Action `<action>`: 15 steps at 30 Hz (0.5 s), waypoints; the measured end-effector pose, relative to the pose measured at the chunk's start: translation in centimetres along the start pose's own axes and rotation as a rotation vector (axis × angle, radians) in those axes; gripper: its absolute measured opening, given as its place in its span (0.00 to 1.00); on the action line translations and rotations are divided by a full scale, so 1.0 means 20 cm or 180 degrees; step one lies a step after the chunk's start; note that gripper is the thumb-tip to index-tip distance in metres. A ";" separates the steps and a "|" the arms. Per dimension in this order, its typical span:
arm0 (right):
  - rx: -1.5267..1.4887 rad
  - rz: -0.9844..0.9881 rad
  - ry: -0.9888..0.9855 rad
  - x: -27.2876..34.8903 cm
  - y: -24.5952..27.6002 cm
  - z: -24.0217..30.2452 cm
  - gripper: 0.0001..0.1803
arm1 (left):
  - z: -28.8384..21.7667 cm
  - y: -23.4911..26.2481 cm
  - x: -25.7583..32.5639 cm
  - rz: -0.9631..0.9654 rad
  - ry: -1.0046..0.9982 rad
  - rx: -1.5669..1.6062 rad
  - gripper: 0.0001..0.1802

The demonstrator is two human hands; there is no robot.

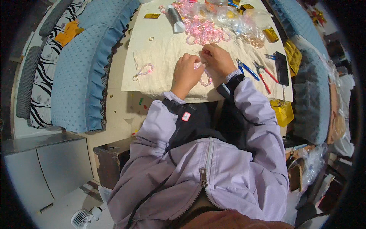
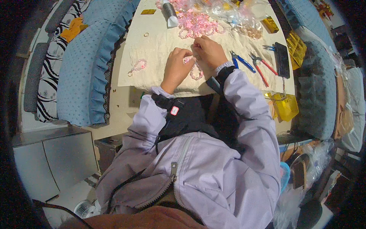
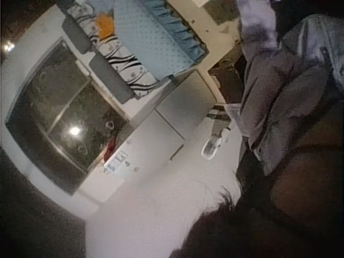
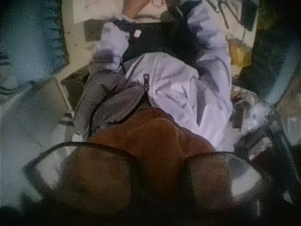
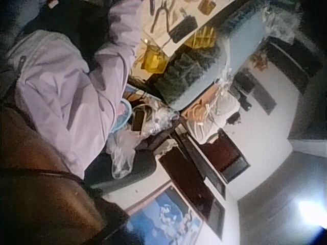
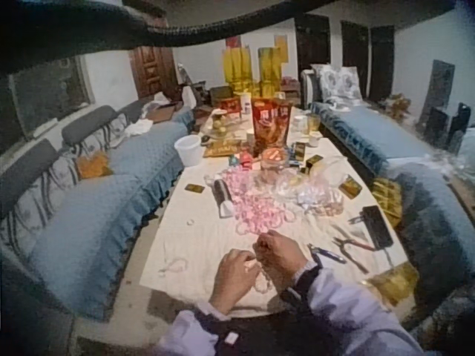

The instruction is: The person assembles a beaded keychain by threading pink and clear beads onto a string, then uses pliers to open and close jump rings to attach a metal key ring. The finished keychain is placed on the table.

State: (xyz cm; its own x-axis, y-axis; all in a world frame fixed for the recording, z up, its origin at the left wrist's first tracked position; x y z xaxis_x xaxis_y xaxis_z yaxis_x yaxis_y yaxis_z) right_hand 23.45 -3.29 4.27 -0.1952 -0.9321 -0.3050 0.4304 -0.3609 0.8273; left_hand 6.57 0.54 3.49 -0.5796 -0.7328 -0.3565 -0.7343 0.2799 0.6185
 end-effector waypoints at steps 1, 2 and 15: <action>-0.0164 -0.0033 -0.0059 0.01 0.01 0.00 0.10 | -0.01 -0.02 0.00 0.0066 0.0019 -0.0178 0.11; -0.0312 -0.0021 -0.0204 0.02 0.02 0.00 0.10 | -0.02 -0.02 0.00 0.0065 0.0035 -0.0261 0.11; -0.2170 0.0736 -0.0844 0.25 0.05 -0.09 0.08 | -0.08 -0.08 0.02 -0.0254 0.0032 0.0003 0.06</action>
State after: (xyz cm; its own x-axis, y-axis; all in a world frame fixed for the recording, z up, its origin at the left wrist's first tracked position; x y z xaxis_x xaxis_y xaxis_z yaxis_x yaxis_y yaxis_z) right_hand 24.56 -8.34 2.64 -0.2018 -0.9788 0.0350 0.9177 -0.1765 0.3560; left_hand 8.11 -1.12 3.52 -0.5158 -0.7589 -0.3975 -0.7782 0.2210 0.5878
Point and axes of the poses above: each hand's wrist, its own x-axis away from the middle knuckle, its own y-axis out of the back of the hand, z = x × y, the point moved 2 cm from there along -x, towards the middle knuckle, and after that the axes turned 7 degrees about x, right-handed, at the moved point
